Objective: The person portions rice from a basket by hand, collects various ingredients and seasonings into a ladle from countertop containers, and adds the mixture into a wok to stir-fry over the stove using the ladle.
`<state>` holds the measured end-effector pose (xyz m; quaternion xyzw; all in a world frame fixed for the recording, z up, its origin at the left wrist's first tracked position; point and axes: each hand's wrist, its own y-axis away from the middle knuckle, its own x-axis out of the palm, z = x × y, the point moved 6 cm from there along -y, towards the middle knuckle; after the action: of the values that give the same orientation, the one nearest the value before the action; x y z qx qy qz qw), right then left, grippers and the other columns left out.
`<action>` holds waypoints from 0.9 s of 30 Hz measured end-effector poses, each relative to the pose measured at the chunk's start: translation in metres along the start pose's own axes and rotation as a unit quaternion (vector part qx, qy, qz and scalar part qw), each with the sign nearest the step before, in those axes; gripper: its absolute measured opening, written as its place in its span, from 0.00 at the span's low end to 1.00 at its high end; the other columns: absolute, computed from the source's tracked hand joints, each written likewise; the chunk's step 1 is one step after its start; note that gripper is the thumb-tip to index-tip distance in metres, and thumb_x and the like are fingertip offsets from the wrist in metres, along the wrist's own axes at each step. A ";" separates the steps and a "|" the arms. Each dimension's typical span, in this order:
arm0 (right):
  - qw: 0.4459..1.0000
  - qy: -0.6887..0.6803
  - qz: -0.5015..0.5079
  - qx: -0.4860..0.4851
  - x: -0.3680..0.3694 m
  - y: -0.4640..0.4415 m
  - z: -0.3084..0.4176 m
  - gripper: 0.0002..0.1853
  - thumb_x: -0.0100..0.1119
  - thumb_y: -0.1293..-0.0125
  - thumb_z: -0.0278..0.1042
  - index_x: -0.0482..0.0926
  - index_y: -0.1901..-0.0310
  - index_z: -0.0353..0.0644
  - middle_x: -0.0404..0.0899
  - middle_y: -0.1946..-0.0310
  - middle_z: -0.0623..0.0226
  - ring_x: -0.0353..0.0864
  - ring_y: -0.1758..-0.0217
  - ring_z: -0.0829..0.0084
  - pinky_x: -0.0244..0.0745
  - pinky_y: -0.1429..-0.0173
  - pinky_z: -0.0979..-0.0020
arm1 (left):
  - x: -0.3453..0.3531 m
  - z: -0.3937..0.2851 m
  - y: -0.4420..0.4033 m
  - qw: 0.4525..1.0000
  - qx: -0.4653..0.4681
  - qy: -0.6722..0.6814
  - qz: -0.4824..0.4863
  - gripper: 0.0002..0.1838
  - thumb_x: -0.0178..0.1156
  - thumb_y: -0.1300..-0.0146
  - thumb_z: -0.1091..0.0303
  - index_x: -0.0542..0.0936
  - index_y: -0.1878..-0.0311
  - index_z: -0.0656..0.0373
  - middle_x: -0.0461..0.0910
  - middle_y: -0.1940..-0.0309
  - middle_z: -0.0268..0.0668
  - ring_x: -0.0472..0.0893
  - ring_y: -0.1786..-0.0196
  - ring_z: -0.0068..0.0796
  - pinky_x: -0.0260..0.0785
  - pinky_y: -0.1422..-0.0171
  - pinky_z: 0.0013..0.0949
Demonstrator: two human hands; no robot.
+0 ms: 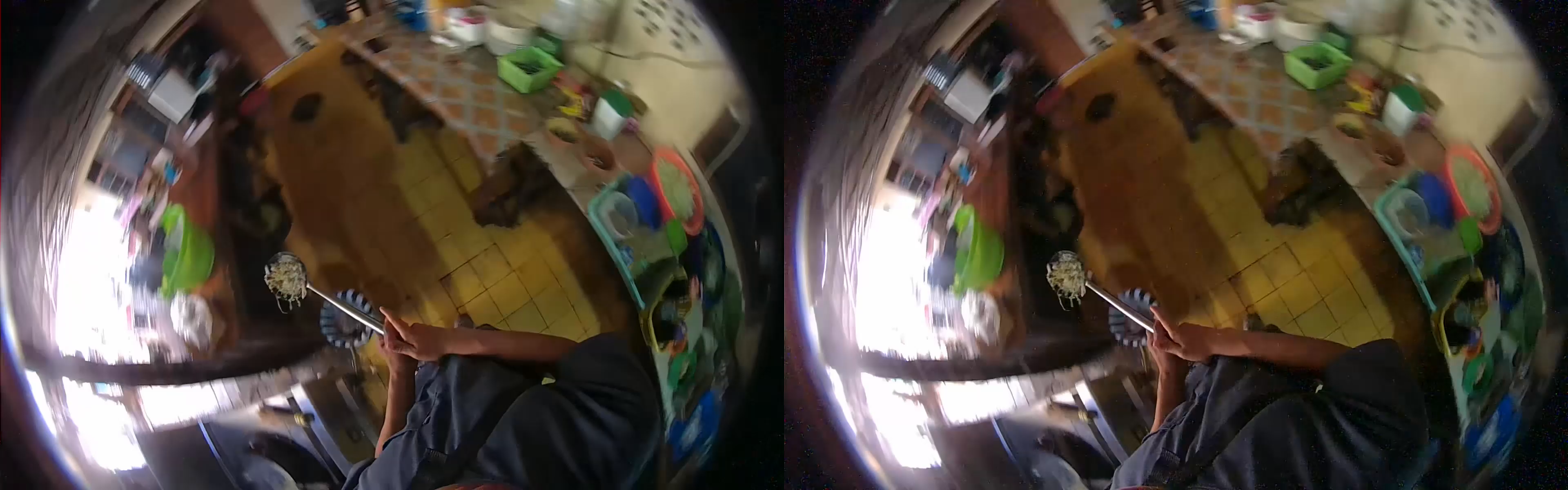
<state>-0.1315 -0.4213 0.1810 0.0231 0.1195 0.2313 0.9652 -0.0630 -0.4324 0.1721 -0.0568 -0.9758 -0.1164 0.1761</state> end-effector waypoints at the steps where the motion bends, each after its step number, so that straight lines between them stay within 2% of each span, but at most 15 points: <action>1: 0.996 -0.004 -0.069 -0.061 -0.016 0.004 0.002 0.42 0.39 0.32 0.54 0.29 0.34 0.34 0.75 0.60 0.43 0.77 0.64 0.50 0.69 0.58 0.60 | 0.022 0.003 -0.007 0.987 -0.071 0.141 0.004 0.12 0.42 0.32 0.62 0.71 0.61 0.60 0.70 0.71 0.31 0.71 0.68 0.20 0.65 0.65 0.28; 2: 0.997 -0.038 -0.031 0.059 -0.027 0.008 -0.016 0.41 0.45 0.32 0.46 0.28 0.33 0.39 0.71 0.53 0.48 0.75 0.58 0.56 0.67 0.53 0.63 | 0.027 0.016 -0.025 0.987 0.027 -0.153 0.045 0.12 0.42 0.32 0.62 0.71 0.62 0.60 0.69 0.74 0.30 0.70 0.68 0.19 0.64 0.66 0.29; 3: 0.995 -0.046 -0.060 0.062 -0.041 0.015 -0.028 0.41 0.45 0.32 0.46 0.28 0.33 0.39 0.71 0.53 0.48 0.75 0.58 0.56 0.67 0.53 0.63 | 0.027 0.039 -0.038 0.984 0.020 -0.162 0.073 0.12 0.42 0.32 0.62 0.71 0.62 0.60 0.69 0.74 0.30 0.70 0.68 0.19 0.64 0.66 0.29; 5: 0.968 0.059 -0.244 0.003 -0.080 0.042 -0.049 0.37 0.44 0.33 0.48 0.38 0.33 0.38 0.74 0.70 0.49 0.75 0.72 0.53 0.69 0.63 0.61 | 0.047 0.056 -0.061 0.969 -0.002 -0.221 0.111 0.07 0.45 0.34 0.65 0.69 0.62 0.59 0.69 0.76 0.31 0.70 0.72 0.20 0.62 0.70 0.27; 6: 0.963 0.051 -0.266 0.015 -0.096 0.060 -0.055 0.37 0.44 0.33 0.48 0.38 0.33 0.38 0.74 0.70 0.49 0.75 0.72 0.53 0.69 0.63 0.61 | 0.061 0.059 -0.069 0.984 -0.114 -0.129 0.046 0.05 0.51 0.37 0.69 0.67 0.63 0.58 0.68 0.77 0.32 0.69 0.80 0.23 0.63 0.76 0.27; 8: 0.925 0.009 -0.370 0.086 -0.125 0.099 -0.062 0.29 0.52 0.37 0.34 0.53 0.37 0.40 0.74 0.68 0.50 0.74 0.71 0.53 0.68 0.63 0.62 | 0.070 0.049 -0.081 0.976 -0.139 -0.142 0.088 0.05 0.52 0.39 0.70 0.66 0.64 0.58 0.68 0.78 0.32 0.68 0.83 0.23 0.63 0.79 0.27; 10: 0.856 0.064 -0.511 0.041 -0.153 0.156 -0.077 0.24 0.54 0.43 0.23 0.63 0.43 0.39 0.72 0.60 0.49 0.72 0.62 0.54 0.68 0.59 0.65 | 0.082 0.050 -0.100 0.968 -0.160 -0.154 0.119 0.06 0.54 0.40 0.71 0.66 0.66 0.57 0.67 0.79 0.32 0.66 0.86 0.24 0.63 0.82 0.28; 12: 0.786 0.096 -0.604 0.090 -0.173 0.209 -0.113 0.23 0.53 0.46 0.19 0.66 0.46 0.39 0.69 0.54 0.50 0.69 0.52 0.53 0.69 0.52 0.64 | 0.088 0.056 -0.116 0.937 -0.195 -0.217 0.191 0.07 0.53 0.40 0.70 0.64 0.66 0.57 0.66 0.80 0.33 0.66 0.87 0.24 0.64 0.84 0.31; 14: 0.703 0.281 -0.560 0.335 -0.188 0.254 -0.111 0.24 0.52 0.46 0.20 0.67 0.45 0.40 0.68 0.51 0.50 0.68 0.48 0.55 0.68 0.47 0.62 | 0.102 0.050 -0.126 0.914 -0.216 -0.233 0.253 0.07 0.53 0.40 0.70 0.64 0.66 0.57 0.65 0.81 0.33 0.66 0.87 0.23 0.64 0.84 0.30; 15: 0.693 0.279 -0.567 0.346 -0.199 0.269 -0.100 0.24 0.52 0.46 0.20 0.67 0.45 0.40 0.68 0.51 0.50 0.68 0.48 0.55 0.68 0.47 0.62 | 0.114 0.053 -0.130 0.895 -0.224 -0.239 0.303 0.08 0.53 0.40 0.70 0.63 0.65 0.57 0.64 0.81 0.33 0.66 0.87 0.23 0.64 0.84 0.30; 17: 0.611 0.273 -0.606 0.431 -0.230 0.301 -0.075 0.16 0.53 0.45 0.23 0.71 0.52 0.40 0.73 0.54 0.53 0.72 0.50 0.54 0.68 0.47 0.58 | 0.127 0.065 -0.149 0.873 -0.225 -0.275 0.335 0.09 0.53 0.39 0.68 0.63 0.65 0.58 0.65 0.80 0.34 0.66 0.88 0.23 0.63 0.84 0.30; 20: 0.589 0.234 -0.608 0.478 -0.289 0.344 -0.090 0.14 0.51 0.44 0.26 0.72 0.54 0.39 0.74 0.56 0.53 0.72 0.51 0.52 0.69 0.48 0.59 | 0.169 0.067 -0.157 0.851 -0.272 -0.277 0.354 0.12 0.58 0.40 0.64 0.63 0.67 0.55 0.63 0.84 0.30 0.64 0.90 0.23 0.61 0.85 0.29; 22: 0.525 0.314 -0.689 0.389 -0.323 0.380 -0.138 0.13 0.50 0.44 0.26 0.74 0.56 0.38 0.76 0.59 0.53 0.73 0.54 0.50 0.69 0.51 0.59 | 0.204 0.064 -0.158 0.835 -0.290 -0.272 0.379 0.12 0.58 0.41 0.65 0.63 0.66 0.55 0.63 0.84 0.31 0.64 0.90 0.23 0.61 0.86 0.29; 25: 0.491 0.363 -0.624 0.488 -0.366 0.407 -0.164 0.14 0.51 0.47 0.27 0.74 0.57 0.39 0.77 0.59 0.55 0.74 0.54 0.52 0.70 0.51 0.57 | 0.228 0.086 -0.172 0.807 -0.310 -0.279 0.418 0.11 0.56 0.42 0.68 0.62 0.65 0.56 0.64 0.83 0.33 0.64 0.91 0.23 0.61 0.88 0.30; 27: 0.484 0.429 -0.490 0.584 -0.374 0.406 -0.179 0.11 0.52 0.48 0.29 0.77 0.62 0.42 0.78 0.61 0.58 0.74 0.51 0.55 0.69 0.49 0.55 | 0.257 0.083 -0.171 0.778 -0.343 -0.280 0.446 0.11 0.54 0.39 0.68 0.61 0.64 0.58 0.64 0.82 0.34 0.65 0.90 0.24 0.63 0.86 0.30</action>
<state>-0.6769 -0.2303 0.1303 0.4171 0.6184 -0.4212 0.5160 -0.3552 -0.5590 0.1529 -0.5722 -0.7434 -0.3306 -0.1034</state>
